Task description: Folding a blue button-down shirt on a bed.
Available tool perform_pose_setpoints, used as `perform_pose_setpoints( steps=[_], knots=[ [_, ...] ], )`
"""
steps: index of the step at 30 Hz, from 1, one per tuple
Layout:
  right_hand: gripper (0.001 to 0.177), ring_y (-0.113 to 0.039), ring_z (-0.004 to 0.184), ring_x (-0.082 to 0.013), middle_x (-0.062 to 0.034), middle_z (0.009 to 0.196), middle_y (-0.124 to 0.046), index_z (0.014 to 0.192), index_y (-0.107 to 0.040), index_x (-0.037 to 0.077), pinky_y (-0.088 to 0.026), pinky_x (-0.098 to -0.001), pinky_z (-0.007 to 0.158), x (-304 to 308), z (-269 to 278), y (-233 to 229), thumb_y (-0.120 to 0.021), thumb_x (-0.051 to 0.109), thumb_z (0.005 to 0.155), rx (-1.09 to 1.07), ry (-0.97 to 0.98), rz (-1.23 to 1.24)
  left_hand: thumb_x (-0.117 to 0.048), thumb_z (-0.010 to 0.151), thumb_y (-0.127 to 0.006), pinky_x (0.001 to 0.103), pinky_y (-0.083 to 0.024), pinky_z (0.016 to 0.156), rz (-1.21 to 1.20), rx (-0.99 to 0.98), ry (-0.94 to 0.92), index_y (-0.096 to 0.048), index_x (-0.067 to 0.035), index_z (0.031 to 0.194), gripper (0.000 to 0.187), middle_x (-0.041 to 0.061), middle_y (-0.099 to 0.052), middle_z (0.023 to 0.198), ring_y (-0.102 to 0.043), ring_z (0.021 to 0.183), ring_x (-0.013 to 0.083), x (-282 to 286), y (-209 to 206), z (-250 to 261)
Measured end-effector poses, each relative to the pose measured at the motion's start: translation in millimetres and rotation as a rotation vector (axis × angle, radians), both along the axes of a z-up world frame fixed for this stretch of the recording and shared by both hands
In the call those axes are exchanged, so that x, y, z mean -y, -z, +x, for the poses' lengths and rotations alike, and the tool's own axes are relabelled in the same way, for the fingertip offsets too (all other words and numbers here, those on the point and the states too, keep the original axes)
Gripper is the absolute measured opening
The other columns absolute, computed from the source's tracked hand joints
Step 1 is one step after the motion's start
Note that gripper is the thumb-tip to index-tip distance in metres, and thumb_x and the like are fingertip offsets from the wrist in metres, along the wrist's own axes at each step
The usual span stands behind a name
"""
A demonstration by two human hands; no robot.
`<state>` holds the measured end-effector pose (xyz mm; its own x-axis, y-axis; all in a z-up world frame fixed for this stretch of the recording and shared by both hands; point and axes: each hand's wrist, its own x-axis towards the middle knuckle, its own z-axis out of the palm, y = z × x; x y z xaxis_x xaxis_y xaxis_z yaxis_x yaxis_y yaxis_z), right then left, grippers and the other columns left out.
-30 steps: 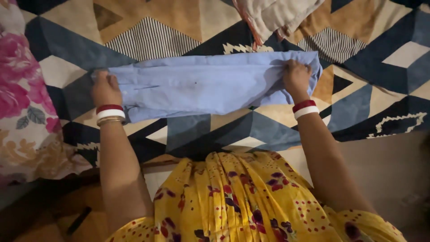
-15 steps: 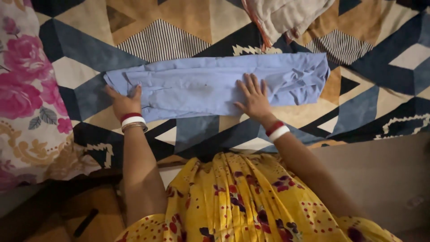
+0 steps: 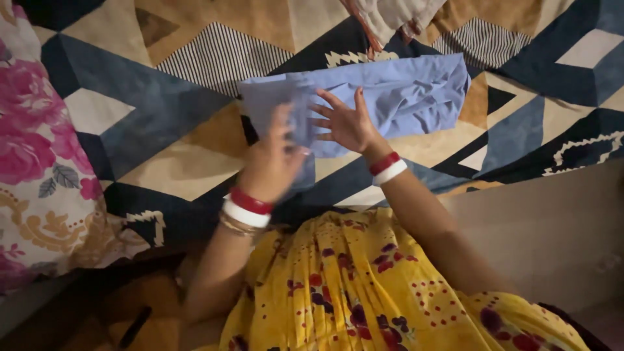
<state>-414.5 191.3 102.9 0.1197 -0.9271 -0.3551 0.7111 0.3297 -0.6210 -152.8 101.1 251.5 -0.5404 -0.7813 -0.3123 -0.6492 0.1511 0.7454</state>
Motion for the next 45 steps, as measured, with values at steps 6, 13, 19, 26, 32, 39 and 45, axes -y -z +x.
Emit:
perform_pose_setpoints(
  steps=[6,13,19,26,32,39,45],
  knots=[
    [0.083,-0.06,0.112,-0.0264,-0.0099,0.134,-0.064,0.15,-0.046,0.006,-0.048,-0.0435,0.095,0.3,-32.1,81.3,-0.055,0.063,0.091,0.007,0.176,0.16,-0.002,0.1,-0.064,0.038,-0.059,0.1,-0.122,-0.611,0.029,-0.034,-0.004,0.156,0.063,0.023,-0.05,0.153,-0.065,0.127,0.0327,-15.4,27.4,1.4],
    [0.067,-0.069,0.105,-0.0199,-0.0095,0.125,-0.068,0.14,-0.051,0.003,-0.058,-0.0319,0.089,6.6,-21.6,99.4,-0.078,-0.004,0.08,-0.77,0.186,0.025,-0.009,0.095,-0.071,0.052,-0.044,0.113,-0.53,-0.282,0.087,-0.045,-0.003,0.15,0.061,0.028,-0.043,0.153,-0.049,0.136,0.0487,-15.6,106.8,11.4],
    [0.053,-0.069,0.079,-0.0166,-0.0073,0.105,-0.066,0.122,-0.054,0.006,-0.059,-0.0315,0.069,-4.7,-3.5,52.9,-0.078,0.002,0.074,-1.182,0.425,0.149,-0.007,0.089,-0.073,0.051,-0.041,0.117,-0.473,-0.204,-0.031,-0.05,-0.007,0.147,0.062,0.026,-0.036,0.159,-0.043,0.143,0.0483,-25.9,177.1,6.8],
    [0.028,-0.054,0.059,-0.0222,-0.014,0.068,-0.06,0.083,-0.064,0.0,-0.046,-0.037,0.06,-20.4,-1.4,46.7,-0.085,0.019,0.086,-1.529,0.195,0.205,-0.015,0.079,-0.082,0.054,-0.042,0.112,-0.402,-0.069,0.015,-0.059,-0.012,0.133,0.059,0.021,-0.046,0.148,-0.046,0.137,0.0446,-13.9,184.2,5.1],
    [0.024,-0.062,0.063,-0.0194,-0.0091,0.07,-0.066,0.085,-0.067,0.001,-0.051,-0.0346,0.061,-47.8,-19.5,82.4,-0.084,0.019,0.082,-1.442,0.238,0.255,-0.017,0.078,-0.083,0.054,-0.043,0.105,-0.489,0.017,0.097,-0.064,-0.018,0.135,0.061,0.025,-0.042,0.15,-0.043,0.136,0.0471,-10.8,192.2,0.0],
    [0.071,-0.05,0.13,-0.0408,-0.0226,0.141,-0.05,0.14,-0.048,0.005,-0.042,-0.0488,0.11,-45.8,10.1,9.4,-0.086,0.024,0.083,-1.754,0.308,-0.211,-0.028,0.098,-0.072,0.041,-0.046,0.106,0.026,-0.449,-0.436,-0.05,-0.003,0.143,0.056,0.019,-0.059,0.131,-0.057,0.12,0.0303,15.2,333.3,15.6],
    [0.114,-0.02,0.149,-0.0509,-0.0289,0.161,-0.026,0.153,-0.031,0.001,-0.022,-0.0618,0.118,-47.7,73.9,7.0,-0.09,0.045,0.067,-1.859,-0.202,-0.392,-0.026,0.092,-0.079,0.037,-0.052,0.093,0.349,-0.41,-0.317,-0.052,0.003,0.135,0.059,0.015,-0.067,0.119,-0.064,0.105,0.0253,34.7,284.5,-5.3]
  ],
)
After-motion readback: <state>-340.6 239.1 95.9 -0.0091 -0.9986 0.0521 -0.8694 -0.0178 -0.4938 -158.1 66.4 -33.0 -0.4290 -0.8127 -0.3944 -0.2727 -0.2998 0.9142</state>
